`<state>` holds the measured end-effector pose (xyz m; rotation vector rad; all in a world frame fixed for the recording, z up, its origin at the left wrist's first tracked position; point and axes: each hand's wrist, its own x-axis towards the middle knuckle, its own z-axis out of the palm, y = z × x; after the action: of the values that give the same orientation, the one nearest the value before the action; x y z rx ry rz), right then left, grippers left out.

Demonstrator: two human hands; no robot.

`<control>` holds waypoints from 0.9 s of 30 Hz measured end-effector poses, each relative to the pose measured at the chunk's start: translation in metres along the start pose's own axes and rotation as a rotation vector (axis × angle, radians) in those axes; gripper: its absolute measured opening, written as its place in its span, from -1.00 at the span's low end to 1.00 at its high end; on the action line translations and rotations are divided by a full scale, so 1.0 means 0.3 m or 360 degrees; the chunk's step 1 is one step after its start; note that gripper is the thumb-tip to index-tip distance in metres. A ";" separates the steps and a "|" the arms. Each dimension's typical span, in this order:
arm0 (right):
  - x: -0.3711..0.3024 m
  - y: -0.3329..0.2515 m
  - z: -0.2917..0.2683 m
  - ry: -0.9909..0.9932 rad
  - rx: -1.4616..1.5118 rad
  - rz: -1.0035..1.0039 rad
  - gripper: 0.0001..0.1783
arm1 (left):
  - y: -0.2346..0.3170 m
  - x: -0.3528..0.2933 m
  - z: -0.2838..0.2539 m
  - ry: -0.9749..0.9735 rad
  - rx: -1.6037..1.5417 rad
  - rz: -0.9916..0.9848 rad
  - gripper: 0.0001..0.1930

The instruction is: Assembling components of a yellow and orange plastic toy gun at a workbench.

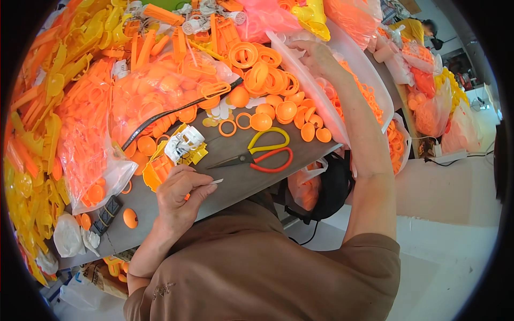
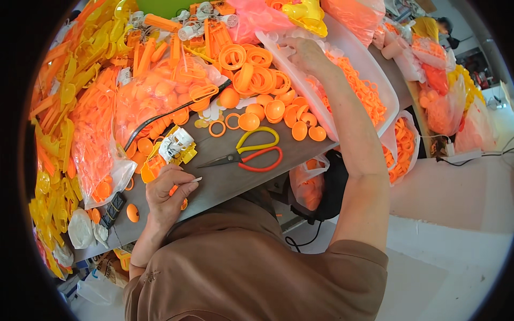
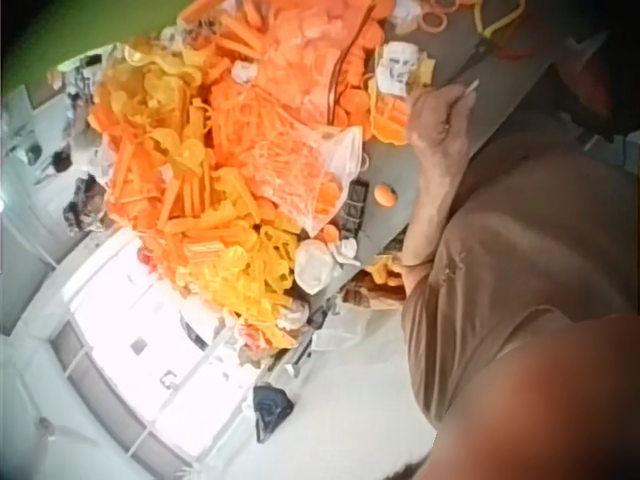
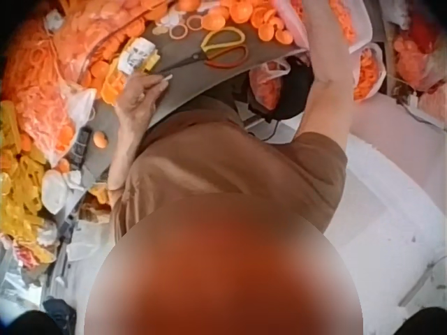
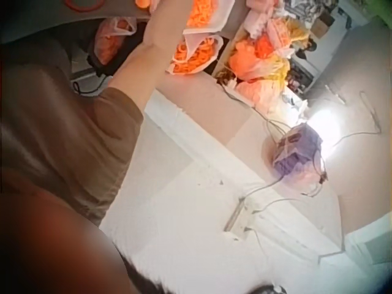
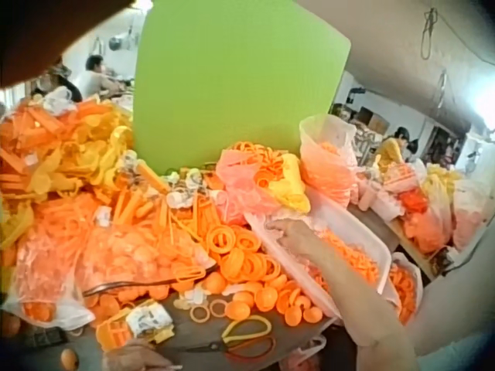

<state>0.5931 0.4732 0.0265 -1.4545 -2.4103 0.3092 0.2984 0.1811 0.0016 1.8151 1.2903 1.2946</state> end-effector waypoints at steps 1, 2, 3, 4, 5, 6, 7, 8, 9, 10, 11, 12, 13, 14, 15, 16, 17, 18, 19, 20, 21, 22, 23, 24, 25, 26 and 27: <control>0.012 0.013 0.018 -0.0011 0.0188 0.0024 -0.68 | 0.000 0.000 -0.003 0.0016 -0.0022 -0.0016 -0.87; 0.021 -0.003 0.023 -0.0020 0.0195 0.0009 -0.68 | -0.002 -0.005 -0.007 0.0028 -0.0012 -0.0026 -0.87; 0.029 -0.018 0.022 -0.0077 0.0154 0.0069 -0.70 | -0.004 -0.009 -0.010 0.0027 -0.0034 -0.0032 -0.87; 0.036 -0.030 0.025 -0.0133 0.0111 0.0131 -0.71 | -0.007 -0.011 -0.012 0.0025 -0.0057 -0.0036 -0.86; 0.041 -0.010 0.037 -0.0136 0.0119 0.0126 -0.71 | -0.010 -0.014 -0.011 0.0027 -0.0049 -0.0041 -0.86; 0.047 0.025 0.042 -0.0056 0.0175 0.0037 -0.73 | -0.012 -0.012 -0.008 0.0027 -0.0061 -0.0037 -0.86; 0.048 0.062 0.044 0.0026 0.0230 -0.0050 -0.75 | -0.012 -0.009 -0.006 0.0025 -0.0074 -0.0031 -0.85; 0.044 0.057 0.036 0.0019 0.0237 -0.0057 -0.75 | -0.009 -0.011 -0.006 0.0031 -0.0068 -0.0040 -0.85; 0.038 0.053 0.023 0.0071 0.0263 -0.0012 -0.77 | -0.005 -0.013 -0.005 0.0031 -0.0141 -0.0115 -0.86; 0.034 0.048 0.012 0.0124 0.0287 0.0035 -0.78 | -0.003 -0.014 -0.007 0.0030 -0.0216 -0.0189 -0.86; 0.030 0.050 -0.001 0.0125 0.0288 0.0038 -0.78 | 0.000 -0.014 -0.010 0.0027 -0.0217 -0.0188 -0.86; 0.025 0.051 -0.013 0.0170 0.0180 0.0070 -0.79 | 0.003 -0.013 -0.013 0.0027 -0.0299 -0.0257 -0.87; 0.018 0.052 -0.025 0.0215 0.0072 0.0106 -0.80 | 0.005 -0.012 -0.015 0.0025 -0.0383 -0.0325 -0.88; 0.014 0.042 -0.033 0.0213 0.0071 0.0106 -0.80 | 0.004 -0.010 -0.015 0.0025 -0.0384 -0.0325 -0.88; 0.003 0.032 -0.042 0.0375 0.0119 0.0141 -0.82 | 0.003 -0.006 -0.014 0.0066 -0.0414 -0.0284 -0.89; -0.011 0.023 -0.054 0.0536 0.0166 0.0178 -0.83 | 0.002 0.000 -0.012 0.0104 -0.0445 -0.0243 -0.89; -0.032 -0.056 -0.080 0.0494 0.0662 0.0214 -0.83 | 0.004 -0.001 -0.017 0.0126 -0.0436 -0.0263 -0.89; -0.070 -0.169 -0.108 0.0423 0.1161 0.0253 -0.82 | 0.010 -0.004 -0.025 0.0139 -0.0480 -0.0328 -0.90; -0.123 -0.256 -0.124 0.0375 0.1272 0.0143 -0.83 | 0.019 -0.004 -0.033 0.0131 -0.0533 -0.0394 -0.91; -0.178 -0.338 -0.118 0.0318 0.1394 0.0028 -0.83 | 0.032 -0.001 -0.038 0.0109 -0.0533 -0.0477 -0.91; -0.242 -0.418 -0.093 0.0193 0.1522 0.0053 -0.83 | 0.034 0.000 -0.037 0.0120 -0.0523 -0.0518 -0.91; -0.304 -0.492 -0.060 0.0071 0.1647 0.0078 -0.83 | 0.033 0.001 -0.035 0.0115 -0.0592 -0.0444 -0.90; -0.359 -0.546 -0.015 -0.0100 0.1896 0.0203 -0.83 | 0.030 0.008 -0.030 0.0106 -0.0665 -0.0360 -0.89; -0.404 -0.580 0.037 -0.0279 0.2141 0.0331 -0.82 | 0.026 0.014 -0.024 0.0117 -0.0657 -0.0389 -0.89; -0.437 -0.592 0.100 -0.0308 0.2157 0.0340 -0.82 | 0.021 0.019 -0.020 0.0080 -0.0590 -0.0195 -0.90; -0.471 -0.596 0.164 -0.0373 0.2542 0.0370 -0.79 | 0.025 0.023 -0.020 0.0034 -0.0518 -0.0001 -0.90; -0.490 -0.602 0.216 -0.0444 0.2926 0.0398 -0.76 | 0.027 0.023 -0.020 0.0043 -0.0503 -0.0029 -0.90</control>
<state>0.4852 0.2579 0.0053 -0.6533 -0.9603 2.0576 0.2966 0.1838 0.0133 1.5667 1.0442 1.4267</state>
